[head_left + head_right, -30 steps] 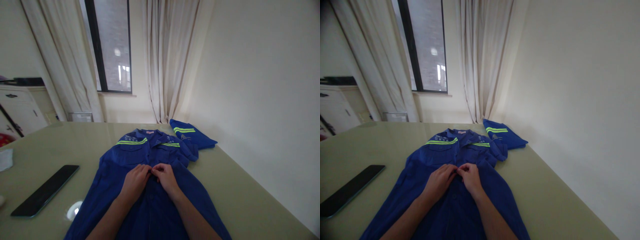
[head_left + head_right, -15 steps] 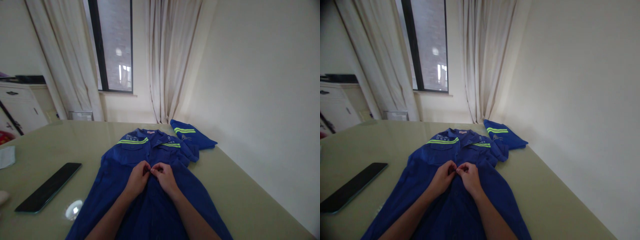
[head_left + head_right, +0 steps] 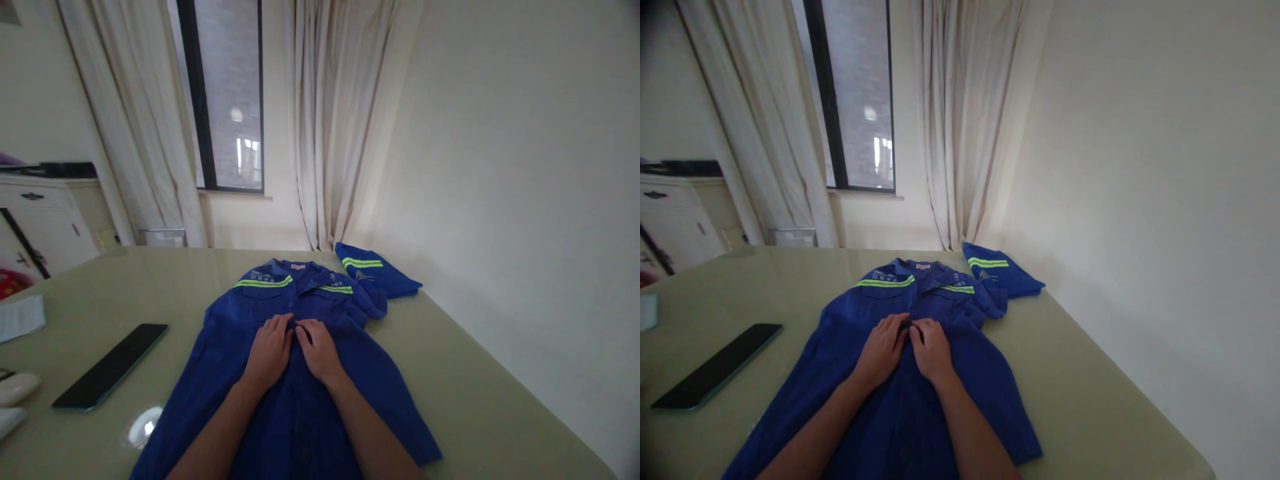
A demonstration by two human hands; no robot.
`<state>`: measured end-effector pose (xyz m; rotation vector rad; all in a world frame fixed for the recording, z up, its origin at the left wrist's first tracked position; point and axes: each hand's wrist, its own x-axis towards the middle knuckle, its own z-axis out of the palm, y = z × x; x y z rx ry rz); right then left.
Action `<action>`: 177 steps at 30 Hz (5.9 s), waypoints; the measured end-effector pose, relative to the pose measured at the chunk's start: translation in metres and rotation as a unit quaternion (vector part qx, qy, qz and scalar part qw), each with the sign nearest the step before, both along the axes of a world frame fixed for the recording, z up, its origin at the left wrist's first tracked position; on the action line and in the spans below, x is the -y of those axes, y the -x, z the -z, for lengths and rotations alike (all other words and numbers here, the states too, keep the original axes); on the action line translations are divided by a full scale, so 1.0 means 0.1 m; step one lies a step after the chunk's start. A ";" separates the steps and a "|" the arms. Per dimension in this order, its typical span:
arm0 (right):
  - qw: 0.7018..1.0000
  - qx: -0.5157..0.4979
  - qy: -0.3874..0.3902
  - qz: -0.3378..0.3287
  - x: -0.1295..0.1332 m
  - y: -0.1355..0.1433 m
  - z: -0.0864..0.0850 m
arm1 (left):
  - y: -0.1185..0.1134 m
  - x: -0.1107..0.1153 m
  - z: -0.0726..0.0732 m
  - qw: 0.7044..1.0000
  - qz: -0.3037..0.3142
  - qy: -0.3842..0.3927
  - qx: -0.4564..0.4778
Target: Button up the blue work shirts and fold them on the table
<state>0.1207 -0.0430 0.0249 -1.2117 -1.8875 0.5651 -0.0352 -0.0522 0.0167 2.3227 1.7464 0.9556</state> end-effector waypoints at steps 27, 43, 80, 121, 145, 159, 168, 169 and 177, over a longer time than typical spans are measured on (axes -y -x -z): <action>0.986 -0.095 0.122 0.055 -0.01 -0.08 0.09 | -0.09 0.04 -0.12 0.992 -0.006 0.111 -0.051; 0.988 0.019 0.138 0.072 0.10 -0.08 -0.05 | 0.01 0.06 -0.08 0.985 0.077 0.146 0.060; 0.944 -0.204 0.258 -0.009 0.07 -0.03 0.06 | 0.00 0.10 0.05 0.981 0.077 0.090 0.153; 0.976 -0.123 0.165 0.075 -0.16 -0.05 0.11 | 0.05 0.07 -0.01 0.999 0.016 0.033 -0.020; 0.971 -0.212 0.047 0.098 -0.12 0.13 0.13 | -0.05 -0.14 -0.02 0.992 -0.044 0.120 0.008; 0.972 -0.200 0.115 0.033 -0.13 0.19 0.06 | 0.09 -0.12 0.03 0.976 0.020 0.071 0.207; 0.991 -0.114 0.001 0.065 -0.07 0.23 0.05 | 0.12 -0.12 0.04 0.966 0.035 0.074 0.246; 0.992 -0.108 0.004 0.064 -0.06 0.23 0.04 | 0.12 -0.12 0.04 0.964 0.038 0.077 0.252; 0.995 -0.079 0.017 0.065 -0.07 0.20 0.03 | 0.16 -0.15 0.05 0.950 0.057 0.092 0.292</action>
